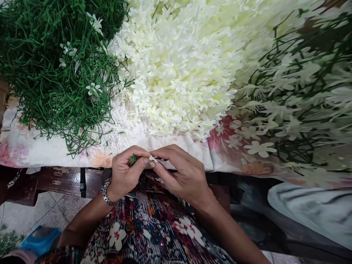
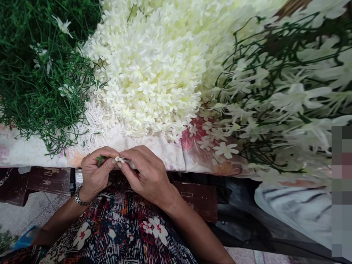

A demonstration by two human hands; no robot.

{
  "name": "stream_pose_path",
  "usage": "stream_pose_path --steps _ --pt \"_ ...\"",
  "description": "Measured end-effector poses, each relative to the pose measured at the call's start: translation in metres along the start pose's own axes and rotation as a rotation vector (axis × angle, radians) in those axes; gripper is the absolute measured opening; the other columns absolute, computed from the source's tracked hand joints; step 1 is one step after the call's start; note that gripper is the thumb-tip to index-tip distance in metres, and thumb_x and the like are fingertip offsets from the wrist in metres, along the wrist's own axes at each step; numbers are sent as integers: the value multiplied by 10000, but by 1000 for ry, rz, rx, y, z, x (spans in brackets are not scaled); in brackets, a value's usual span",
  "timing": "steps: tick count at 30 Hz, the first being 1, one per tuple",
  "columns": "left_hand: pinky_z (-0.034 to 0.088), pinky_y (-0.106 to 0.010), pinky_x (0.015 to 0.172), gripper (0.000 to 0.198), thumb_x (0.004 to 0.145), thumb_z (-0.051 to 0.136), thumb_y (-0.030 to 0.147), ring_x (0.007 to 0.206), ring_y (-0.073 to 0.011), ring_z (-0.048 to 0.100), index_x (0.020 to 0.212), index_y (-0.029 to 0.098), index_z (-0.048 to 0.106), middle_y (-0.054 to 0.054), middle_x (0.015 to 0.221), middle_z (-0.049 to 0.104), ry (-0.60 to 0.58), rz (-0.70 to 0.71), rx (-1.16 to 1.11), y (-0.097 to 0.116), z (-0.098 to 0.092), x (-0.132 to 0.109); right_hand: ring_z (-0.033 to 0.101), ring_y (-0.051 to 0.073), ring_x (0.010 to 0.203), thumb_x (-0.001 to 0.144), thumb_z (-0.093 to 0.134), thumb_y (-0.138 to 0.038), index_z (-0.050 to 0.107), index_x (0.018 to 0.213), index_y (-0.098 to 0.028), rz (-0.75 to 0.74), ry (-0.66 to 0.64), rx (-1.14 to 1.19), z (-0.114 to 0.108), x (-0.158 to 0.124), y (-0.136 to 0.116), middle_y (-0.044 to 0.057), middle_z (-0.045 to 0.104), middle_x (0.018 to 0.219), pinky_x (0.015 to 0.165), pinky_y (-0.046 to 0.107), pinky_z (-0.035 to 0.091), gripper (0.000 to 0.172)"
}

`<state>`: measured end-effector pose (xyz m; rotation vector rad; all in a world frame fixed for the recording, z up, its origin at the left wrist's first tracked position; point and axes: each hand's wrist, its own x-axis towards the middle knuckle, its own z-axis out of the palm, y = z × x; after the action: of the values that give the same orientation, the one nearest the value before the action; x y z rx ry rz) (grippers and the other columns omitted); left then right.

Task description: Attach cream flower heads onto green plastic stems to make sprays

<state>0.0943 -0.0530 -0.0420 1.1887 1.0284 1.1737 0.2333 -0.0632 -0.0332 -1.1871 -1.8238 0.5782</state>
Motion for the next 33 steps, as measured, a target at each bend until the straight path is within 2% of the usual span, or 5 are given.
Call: stream_pose_path --steps 8,12,22,28,33 --pt "459 -205 614 128 804 470 233 692 -101 562 837 159 569 -30 758 607 -79 -103 87 9 -4 -3 520 80 632 710 545 -82 552 811 -168 130 10 93 -7 -3 1 -2 572 701 563 214 424 133" --pt "468 -191 632 134 806 478 194 668 -83 576 786 155 604 -18 723 635 -86 -55 243 12 -4 -1 511 75 625 704 549 -71 543 796 -172 151 19 142 -11 -3 1 -9 552 693 551 208 408 136" --pt "502 -219 662 262 785 437 93 717 -97 609 1000 160 572 -33 809 656 -216 107 505 11 -5 -2 521 86 664 699 534 -52 539 837 -165 27 -33 79 -20 2 -4 7 567 708 589 215 427 179" --pt "500 -210 583 149 764 459 102 597 -94 595 882 160 531 1 664 611 -211 30 534 10 -6 -4 516 95 648 712 526 -68 541 823 -161 -25 -84 -18 -21 6 -2 18 576 685 571 219 427 146" --pt "475 -183 572 138 741 485 77 583 -75 573 821 162 559 9 678 625 -198 96 569 11 -6 -2 517 93 649 731 508 -90 540 817 -163 -24 -111 -30 -21 8 -1 16 582 678 577 216 428 117"
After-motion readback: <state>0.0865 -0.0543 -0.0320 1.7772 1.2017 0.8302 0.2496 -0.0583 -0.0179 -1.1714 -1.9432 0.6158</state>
